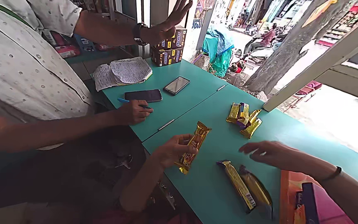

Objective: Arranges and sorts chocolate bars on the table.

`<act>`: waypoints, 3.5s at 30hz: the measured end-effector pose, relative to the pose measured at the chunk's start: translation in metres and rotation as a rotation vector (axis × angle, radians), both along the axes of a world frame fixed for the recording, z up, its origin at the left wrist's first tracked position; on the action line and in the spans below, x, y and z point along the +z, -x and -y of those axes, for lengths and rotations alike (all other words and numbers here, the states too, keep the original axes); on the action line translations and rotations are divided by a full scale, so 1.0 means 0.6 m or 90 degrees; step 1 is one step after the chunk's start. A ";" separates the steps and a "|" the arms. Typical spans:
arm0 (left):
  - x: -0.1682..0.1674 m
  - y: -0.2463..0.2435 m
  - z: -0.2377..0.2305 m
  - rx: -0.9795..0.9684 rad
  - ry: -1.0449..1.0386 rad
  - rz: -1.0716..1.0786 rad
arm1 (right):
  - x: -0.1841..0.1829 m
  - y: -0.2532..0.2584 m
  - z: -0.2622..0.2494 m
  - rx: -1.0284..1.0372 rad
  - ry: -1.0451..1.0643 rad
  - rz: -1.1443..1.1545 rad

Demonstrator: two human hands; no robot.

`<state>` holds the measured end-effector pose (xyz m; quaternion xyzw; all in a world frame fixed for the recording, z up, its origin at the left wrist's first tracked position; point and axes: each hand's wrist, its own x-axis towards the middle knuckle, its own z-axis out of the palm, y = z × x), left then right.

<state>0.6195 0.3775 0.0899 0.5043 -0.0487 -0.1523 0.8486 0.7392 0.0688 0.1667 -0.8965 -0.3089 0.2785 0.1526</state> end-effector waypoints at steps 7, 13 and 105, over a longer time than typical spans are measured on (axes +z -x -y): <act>-0.010 0.005 0.028 -0.043 0.224 -0.129 | -0.038 -0.153 -0.002 -0.158 -0.018 0.362; -0.010 0.015 0.036 0.045 0.129 -0.080 | -0.068 -0.115 -0.096 -0.125 0.248 0.405; -0.031 0.025 0.062 0.194 0.320 -0.101 | 0.057 -0.074 -0.046 -0.087 0.105 0.264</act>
